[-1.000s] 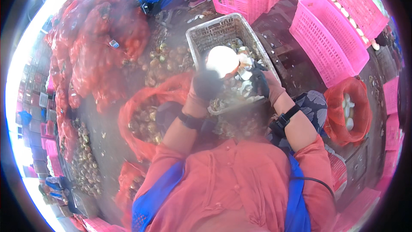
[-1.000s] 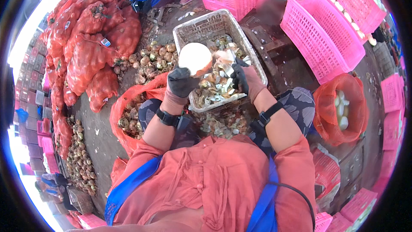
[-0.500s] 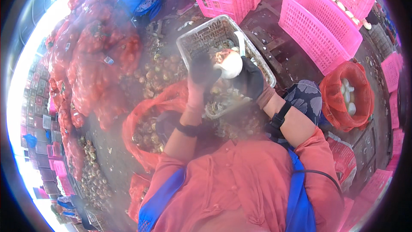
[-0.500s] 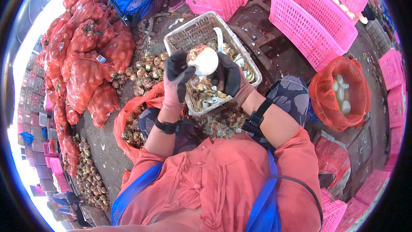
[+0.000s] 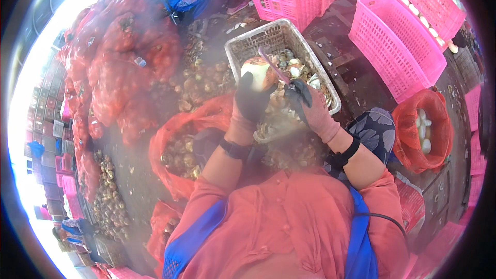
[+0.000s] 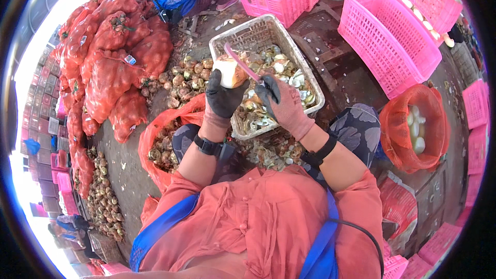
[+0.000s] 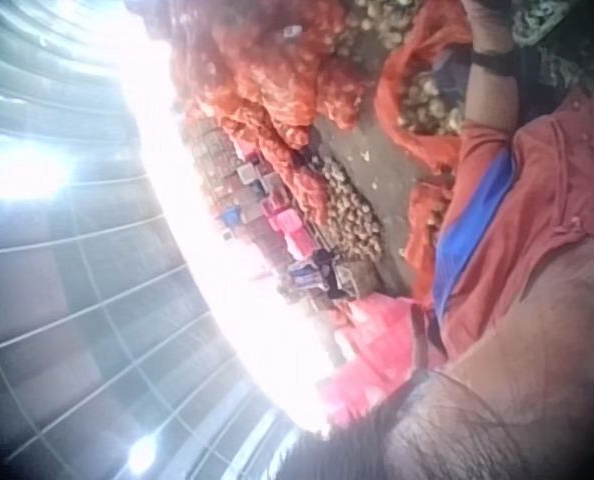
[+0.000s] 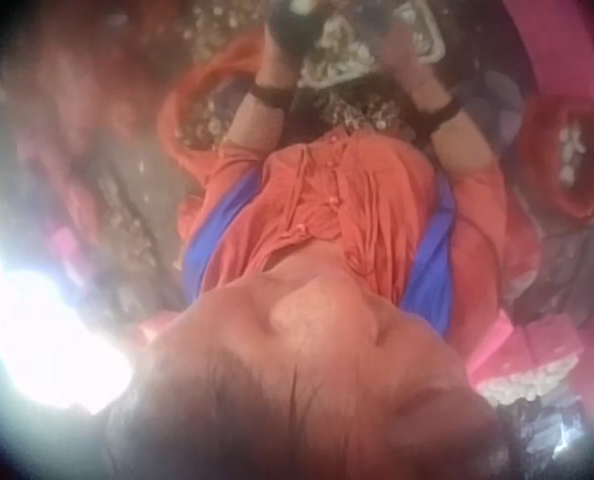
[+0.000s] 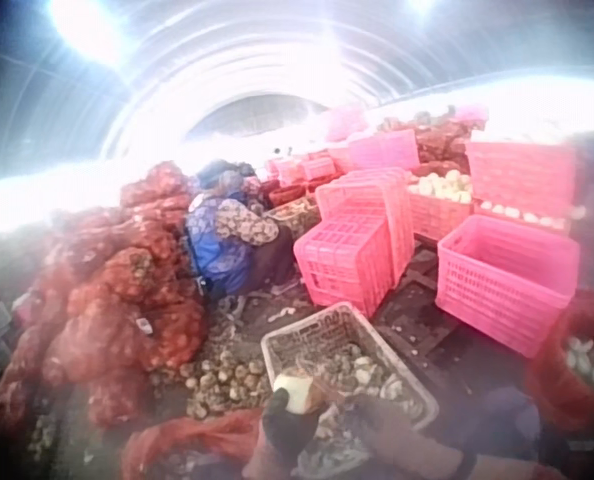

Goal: The person peels onions using a small knife. They pick up onions from a large red mesh bag on the floor, remove the outer skin, and place the peeled onions into a red bucket while discarding the peels into a plastic crate.

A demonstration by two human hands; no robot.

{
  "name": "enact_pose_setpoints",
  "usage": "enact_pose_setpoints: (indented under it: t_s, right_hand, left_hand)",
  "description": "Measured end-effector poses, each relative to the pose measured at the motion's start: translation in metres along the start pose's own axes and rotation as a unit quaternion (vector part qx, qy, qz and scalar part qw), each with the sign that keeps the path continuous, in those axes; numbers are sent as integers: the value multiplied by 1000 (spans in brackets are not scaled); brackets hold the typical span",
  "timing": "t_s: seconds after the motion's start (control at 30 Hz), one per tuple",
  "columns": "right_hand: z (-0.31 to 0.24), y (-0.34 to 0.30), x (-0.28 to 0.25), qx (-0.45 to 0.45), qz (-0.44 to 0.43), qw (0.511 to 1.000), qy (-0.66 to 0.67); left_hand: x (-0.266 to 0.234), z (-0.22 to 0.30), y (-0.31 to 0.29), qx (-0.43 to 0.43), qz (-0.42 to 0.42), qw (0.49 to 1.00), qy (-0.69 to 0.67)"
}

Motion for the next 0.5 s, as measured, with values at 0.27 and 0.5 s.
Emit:
enact_pose_setpoints:
  t_s: [0.27,0.5]
  right_hand:
    - [-19,4,18,-77,10,969,-236]
    - [-19,7,12,-30,14,976,-216]
  left_hand:
    - [11,-4,1,9,-13,996,-86]
    - [-3,17,-2,-47,-21,970,-236]
Point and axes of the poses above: each hand's wrist, its own y-axis towards the middle knuckle, its own x-axis out of the palm, z = x × y, the point moved 5 cm from there along y, towards the middle knuckle, and after that the axes turned 9 degrees about y, right-handed, at the moved point
